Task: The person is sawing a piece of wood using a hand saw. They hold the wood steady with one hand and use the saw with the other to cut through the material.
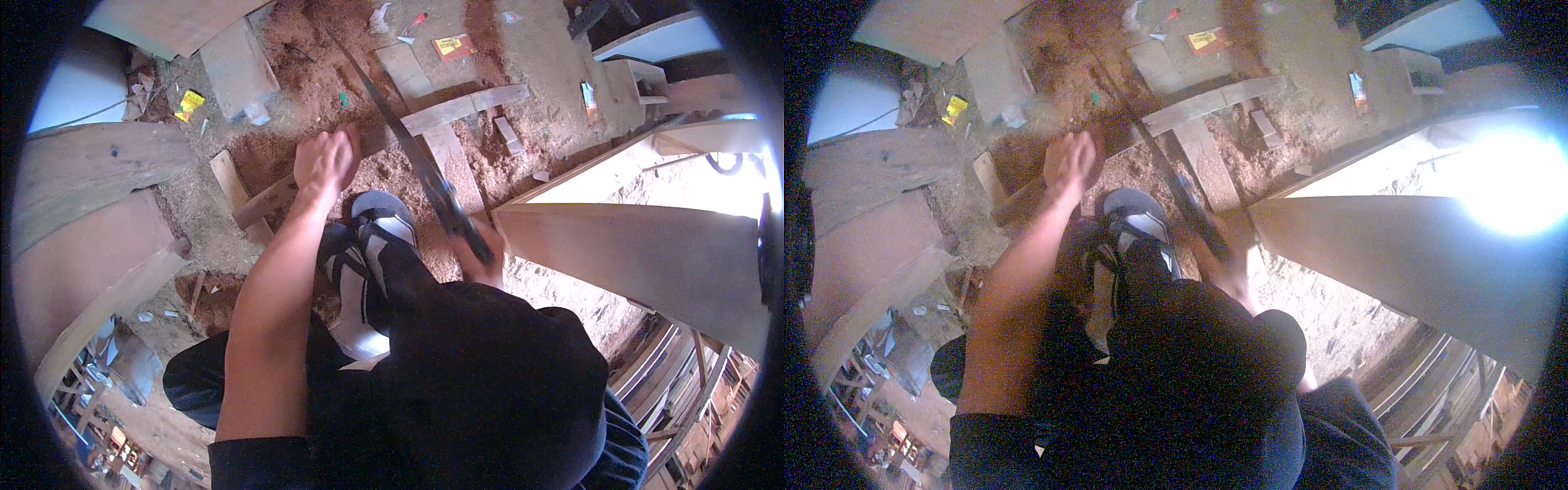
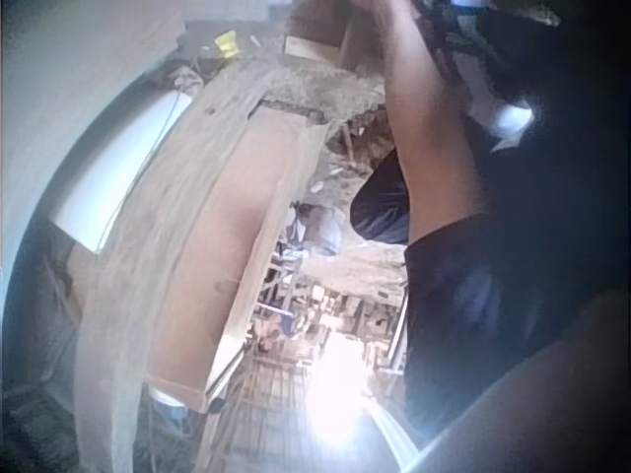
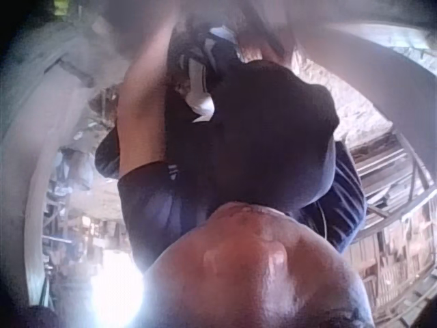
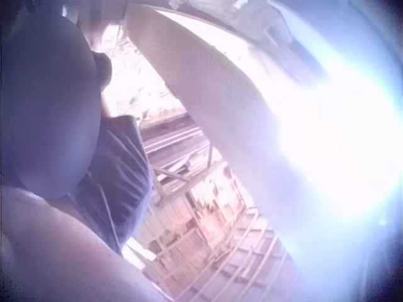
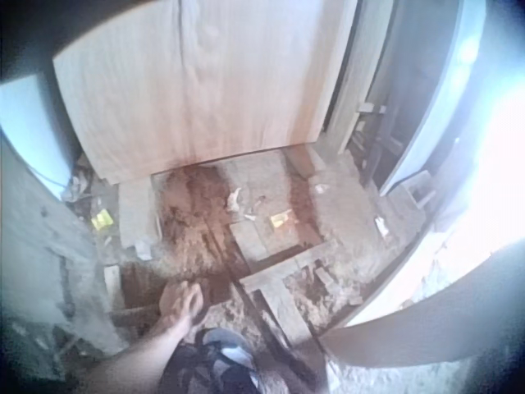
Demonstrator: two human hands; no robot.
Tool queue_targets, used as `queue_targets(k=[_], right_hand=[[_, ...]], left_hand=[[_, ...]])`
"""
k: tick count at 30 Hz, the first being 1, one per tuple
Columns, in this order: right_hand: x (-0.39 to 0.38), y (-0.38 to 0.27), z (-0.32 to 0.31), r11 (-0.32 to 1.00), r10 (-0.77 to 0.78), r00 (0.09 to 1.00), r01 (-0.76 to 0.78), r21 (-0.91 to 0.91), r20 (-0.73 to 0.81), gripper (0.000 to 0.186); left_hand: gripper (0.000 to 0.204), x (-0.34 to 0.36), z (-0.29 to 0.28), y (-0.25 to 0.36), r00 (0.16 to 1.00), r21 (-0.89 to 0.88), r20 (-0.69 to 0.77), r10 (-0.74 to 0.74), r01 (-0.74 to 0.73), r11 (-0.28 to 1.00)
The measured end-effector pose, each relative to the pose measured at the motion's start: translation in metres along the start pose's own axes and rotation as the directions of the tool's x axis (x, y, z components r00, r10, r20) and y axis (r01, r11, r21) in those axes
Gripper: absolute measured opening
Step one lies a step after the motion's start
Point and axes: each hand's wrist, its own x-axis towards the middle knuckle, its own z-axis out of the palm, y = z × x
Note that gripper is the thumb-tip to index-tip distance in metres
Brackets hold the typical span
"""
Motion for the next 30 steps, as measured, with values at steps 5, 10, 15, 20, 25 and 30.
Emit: queue_targets(k=[5, 10, 15, 20, 25, 30], right_hand=[[0.051, 0.009, 0.007, 0.939, 0.343, 0.921, -0.335, -0.073, 0.186, 0.019], [0.022, -0.016, 0.011, 0.926, 0.226, 0.969, -0.246, 0.286, 0.100, 0.019], [0.041, 0.001, 0.013, 0.948, 0.268, 0.963, -0.270, 0.170, 0.033, 0.017], [0.009, 0.017, 0.000, 0.918, 0.395, 0.918, -0.396, 0.016, 0.032, 0.023], [-0.017, 0.028, -0.008, 0.943, 0.275, 0.961, -0.277, 0.185, 0.036, 0.024], [0.010, 0.000, 0.006, 0.925, 0.332, 0.943, -0.328, 0.190, 0.014, 0.021]], left_hand=[[0.034, 0.004, -0.010, -0.007, 0.996, -0.208, 0.075, -0.044, 0.059, 0.976], [0.019, 0.000, -0.012, 0.003, 0.997, -0.046, 0.077, -0.021, 0.025, 0.999], [0.020, -0.001, -0.003, -0.012, 0.947, -0.049, 0.296, -0.128, 0.149, 0.988], [0.028, 0.005, 0.008, -0.006, 0.997, 0.013, 0.046, -0.063, 0.062, 0.998], [0.032, 0.009, 0.007, 0.000, 0.986, 0.040, 0.132, -0.100, 0.095, 0.995], [0.018, -0.004, 0.021, -0.020, 0.995, -0.036, -0.085, 0.046, -0.049, 0.998]])
